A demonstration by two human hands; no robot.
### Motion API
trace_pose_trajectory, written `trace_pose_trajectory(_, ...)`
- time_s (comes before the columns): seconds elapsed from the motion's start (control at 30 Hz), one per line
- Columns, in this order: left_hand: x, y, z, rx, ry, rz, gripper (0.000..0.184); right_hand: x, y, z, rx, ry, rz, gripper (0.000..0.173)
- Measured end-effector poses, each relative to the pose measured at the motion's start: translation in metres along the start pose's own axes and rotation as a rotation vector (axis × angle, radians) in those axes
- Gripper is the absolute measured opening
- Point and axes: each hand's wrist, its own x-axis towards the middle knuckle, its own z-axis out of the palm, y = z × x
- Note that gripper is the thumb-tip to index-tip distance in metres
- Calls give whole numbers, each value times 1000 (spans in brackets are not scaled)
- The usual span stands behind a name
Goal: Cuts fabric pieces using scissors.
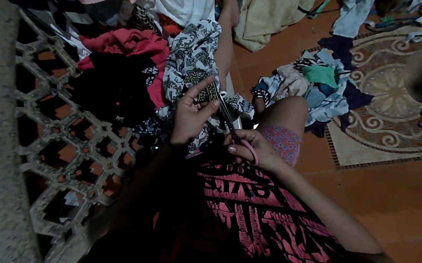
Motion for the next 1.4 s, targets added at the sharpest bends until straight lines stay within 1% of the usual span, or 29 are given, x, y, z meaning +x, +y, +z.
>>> trace_pose_trajectory(0.07,0,0,0,-4,-1,8,69,1,0,-1,31,-11,12,20)
trace_pose_trajectory(0.13,0,0,2,19,7,13,69,3,0,-1,47,-21,7,25)
trace_pose_trajectory(0.27,-5,-4,7,26,14,38,72,7,-4,4,38,13,43,23)
trace_pose_trajectory(0.37,-6,-4,7,27,-1,26,81,9,-6,4,20,16,55,23)
trace_pose_trajectory(0.47,-8,-5,7,14,14,13,85,10,-6,5,8,23,63,20)
trace_pose_trajectory(0.63,-9,-6,8,-5,30,6,87,10,-9,10,-21,54,88,9)
trace_pose_trajectory(0.8,-10,-9,8,-4,29,27,88,10,-9,10,-38,51,91,6)
trace_pose_trajectory(0.87,-11,-8,9,-8,20,20,95,10,-5,8,-2,25,59,14)
trace_pose_trajectory(0.93,-12,-6,11,-47,-4,20,105,11,-1,6,49,8,36,28)
trace_pose_trajectory(1.0,-15,-2,14,-89,-27,-8,111,13,-1,6,70,12,23,35)
trace_pose_trajectory(1.03,-15,-1,15,-98,-34,-19,112,14,-1,6,77,17,15,35)
trace_pose_trajectory(1.23,-16,-3,16,-106,-24,-12,114,15,-4,7,61,38,10,24)
trace_pose_trajectory(1.4,-15,-3,16,-114,-24,-13,114,15,-6,9,36,72,37,18)
